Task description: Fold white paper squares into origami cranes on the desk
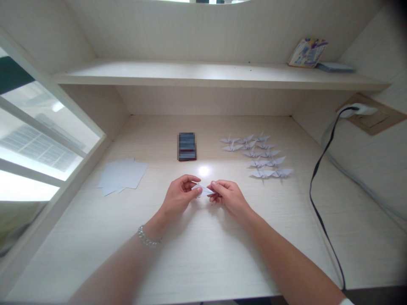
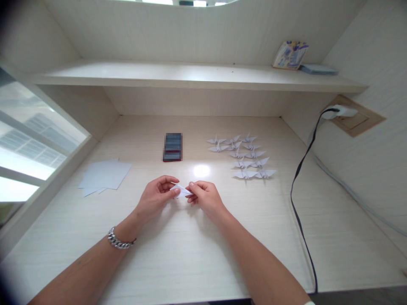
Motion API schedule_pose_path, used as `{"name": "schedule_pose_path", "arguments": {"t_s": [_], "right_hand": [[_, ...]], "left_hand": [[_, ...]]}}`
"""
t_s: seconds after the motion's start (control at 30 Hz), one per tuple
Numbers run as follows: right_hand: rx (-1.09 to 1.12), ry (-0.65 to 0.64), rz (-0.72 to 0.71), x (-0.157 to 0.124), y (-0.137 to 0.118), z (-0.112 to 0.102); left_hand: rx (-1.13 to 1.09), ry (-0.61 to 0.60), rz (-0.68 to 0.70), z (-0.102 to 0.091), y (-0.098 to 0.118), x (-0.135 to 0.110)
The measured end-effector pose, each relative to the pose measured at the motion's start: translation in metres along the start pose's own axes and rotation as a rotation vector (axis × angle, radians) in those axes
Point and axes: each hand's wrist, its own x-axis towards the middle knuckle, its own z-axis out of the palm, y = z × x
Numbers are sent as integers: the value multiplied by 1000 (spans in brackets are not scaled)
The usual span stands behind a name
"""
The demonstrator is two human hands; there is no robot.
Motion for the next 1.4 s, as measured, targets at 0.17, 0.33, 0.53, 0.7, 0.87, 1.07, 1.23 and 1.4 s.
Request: {"name": "schedule_pose_path", "arguments": {"t_s": [0.17, 0.33, 0.53, 0.7, 0.87, 1.07, 1.23, 1.4], "right_hand": [[-164, -92, 16, 0, -2, -6], [-228, -59, -39, -1, 0, -4], [-61, -78, 66, 2, -3, -12], [-285, -98, -48, 2, -2, -13], [-278, -60, -84, 1, -1, -9], [-109, -118, 77, 2, -2, -13], [-277, -125, -35, 1, 0, -11], [-367, -111, -83, 0, -2, -11]], "left_hand": [[22, 24, 10, -1, -3, 0], [4, 17, -4, -1, -3, 0], [-11, 43, 8, -2, -1, 1], [-12, 53, 12, -1, -2, 1], [-40, 53, 8, -2, -4, 2], [-27, 68, 19, -3, -4, 3], [-27, 46, 7, -3, -5, 2], [-36, 34, 0, -3, -5, 2]]}}
